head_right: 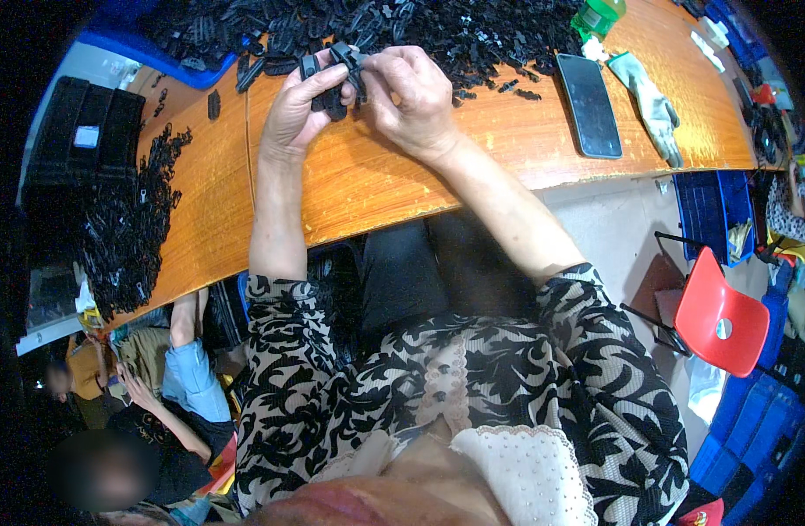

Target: Inspecting and sorting small black plastic components at a workstation.

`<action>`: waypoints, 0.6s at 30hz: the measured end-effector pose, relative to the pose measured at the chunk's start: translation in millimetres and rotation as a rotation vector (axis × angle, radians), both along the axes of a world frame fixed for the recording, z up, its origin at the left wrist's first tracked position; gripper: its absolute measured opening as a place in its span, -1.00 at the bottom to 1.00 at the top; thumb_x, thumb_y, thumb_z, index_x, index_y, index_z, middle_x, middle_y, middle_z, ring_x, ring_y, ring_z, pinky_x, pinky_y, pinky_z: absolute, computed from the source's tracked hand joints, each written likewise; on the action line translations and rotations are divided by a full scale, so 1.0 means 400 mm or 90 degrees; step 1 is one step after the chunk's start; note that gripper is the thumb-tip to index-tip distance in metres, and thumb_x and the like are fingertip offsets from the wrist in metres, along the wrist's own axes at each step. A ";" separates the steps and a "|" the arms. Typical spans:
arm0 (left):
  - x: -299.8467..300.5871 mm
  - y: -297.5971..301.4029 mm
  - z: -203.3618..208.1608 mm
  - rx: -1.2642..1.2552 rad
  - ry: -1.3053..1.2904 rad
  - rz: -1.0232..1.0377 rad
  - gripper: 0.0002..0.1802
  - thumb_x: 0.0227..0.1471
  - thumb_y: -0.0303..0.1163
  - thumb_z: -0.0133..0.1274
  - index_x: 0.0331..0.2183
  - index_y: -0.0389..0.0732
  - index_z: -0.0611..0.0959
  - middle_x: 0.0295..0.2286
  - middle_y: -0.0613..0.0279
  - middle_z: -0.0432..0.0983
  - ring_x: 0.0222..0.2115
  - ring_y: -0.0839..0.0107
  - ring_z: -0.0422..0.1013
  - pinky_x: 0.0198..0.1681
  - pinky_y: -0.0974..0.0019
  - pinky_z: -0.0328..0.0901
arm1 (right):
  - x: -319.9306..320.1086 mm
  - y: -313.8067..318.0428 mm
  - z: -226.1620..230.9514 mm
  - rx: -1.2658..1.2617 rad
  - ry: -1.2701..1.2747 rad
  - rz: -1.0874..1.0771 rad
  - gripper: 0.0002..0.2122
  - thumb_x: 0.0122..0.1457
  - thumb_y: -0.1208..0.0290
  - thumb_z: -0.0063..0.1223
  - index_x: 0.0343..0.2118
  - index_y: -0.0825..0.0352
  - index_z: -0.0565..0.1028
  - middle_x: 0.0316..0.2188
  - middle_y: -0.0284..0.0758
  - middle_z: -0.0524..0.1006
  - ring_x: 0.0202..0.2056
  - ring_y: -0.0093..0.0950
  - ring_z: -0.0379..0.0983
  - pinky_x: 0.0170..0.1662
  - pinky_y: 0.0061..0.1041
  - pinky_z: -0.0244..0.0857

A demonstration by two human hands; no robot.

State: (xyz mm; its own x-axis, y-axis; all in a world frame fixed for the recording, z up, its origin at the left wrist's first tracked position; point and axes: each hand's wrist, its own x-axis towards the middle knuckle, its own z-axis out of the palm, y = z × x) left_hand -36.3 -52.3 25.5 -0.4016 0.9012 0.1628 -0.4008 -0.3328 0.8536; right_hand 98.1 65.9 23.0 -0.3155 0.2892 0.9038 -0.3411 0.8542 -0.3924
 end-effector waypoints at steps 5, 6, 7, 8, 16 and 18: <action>0.005 0.008 0.000 0.001 0.000 0.001 -0.75 0.11 -0.42 0.16 -0.14 -0.25 0.61 -0.36 0.32 0.56 -0.43 0.56 0.48 -0.34 0.44 0.36 | -0.001 0.000 -0.003 0.022 0.014 -0.038 -0.80 -0.07 0.68 0.24 -0.33 0.33 0.56 -0.42 -0.27 0.56 -0.38 -0.34 0.53 -0.34 -0.44 0.43; 0.007 0.010 0.001 0.001 -0.001 0.001 -0.75 0.11 -0.42 0.16 -0.14 -0.25 0.61 -0.36 0.32 0.56 -0.43 0.56 0.48 -0.34 0.44 0.36 | 0.000 0.002 -0.002 0.022 0.013 -0.037 -0.80 -0.07 0.68 0.24 -0.33 0.33 0.56 -0.42 -0.27 0.56 -0.38 -0.34 0.53 -0.34 -0.44 0.43; 0.008 0.013 0.003 -0.015 -0.010 0.021 -0.78 0.12 -0.40 0.15 -0.17 -0.24 0.62 -0.37 0.32 0.57 -0.43 0.56 0.47 -0.37 0.43 0.35 | 0.002 0.008 -0.001 0.016 0.017 -0.018 -0.80 -0.06 0.69 0.22 -0.33 0.33 0.56 -0.40 -0.26 0.56 -0.37 -0.34 0.53 -0.32 -0.45 0.43; 0.009 0.016 0.004 -0.031 -0.019 0.040 -0.81 0.14 -0.39 0.13 -0.19 -0.23 0.63 -0.39 0.32 0.57 -0.44 0.55 0.47 -0.39 0.43 0.34 | 0.005 0.014 0.001 0.011 0.021 0.000 -0.80 -0.05 0.71 0.21 -0.34 0.33 0.56 -0.39 -0.26 0.55 -0.35 -0.35 0.53 -0.31 -0.45 0.43; -0.014 -0.009 -0.010 -0.072 -0.052 -0.020 -0.79 0.20 -0.35 0.03 -0.28 -0.30 0.64 -0.51 0.19 0.55 -0.60 0.52 0.40 -0.55 0.47 0.27 | 0.017 0.017 0.019 -0.021 -0.068 0.172 -0.79 -0.06 0.77 0.15 -0.37 0.33 0.56 -0.32 -0.22 0.53 -0.28 -0.33 0.53 -0.21 -0.45 0.43; -0.017 -0.012 -0.006 -0.108 -0.026 -0.024 -0.78 0.19 -0.33 0.03 -0.32 -0.30 0.64 -0.54 0.17 0.54 -0.64 0.52 0.38 -0.59 0.48 0.26 | 0.016 0.027 0.019 0.039 -0.085 0.189 -0.77 -0.14 0.75 0.16 -0.38 0.33 0.55 -0.32 -0.23 0.53 -0.26 -0.30 0.52 -0.20 -0.41 0.42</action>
State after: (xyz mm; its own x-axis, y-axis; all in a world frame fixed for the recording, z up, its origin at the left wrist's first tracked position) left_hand -42.9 -56.9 23.1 -0.3699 0.9290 -0.0084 -0.4452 -0.1693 0.8793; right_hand 104.6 76.6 30.6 -0.4946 0.1138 0.8616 -0.5280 0.7481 -0.4019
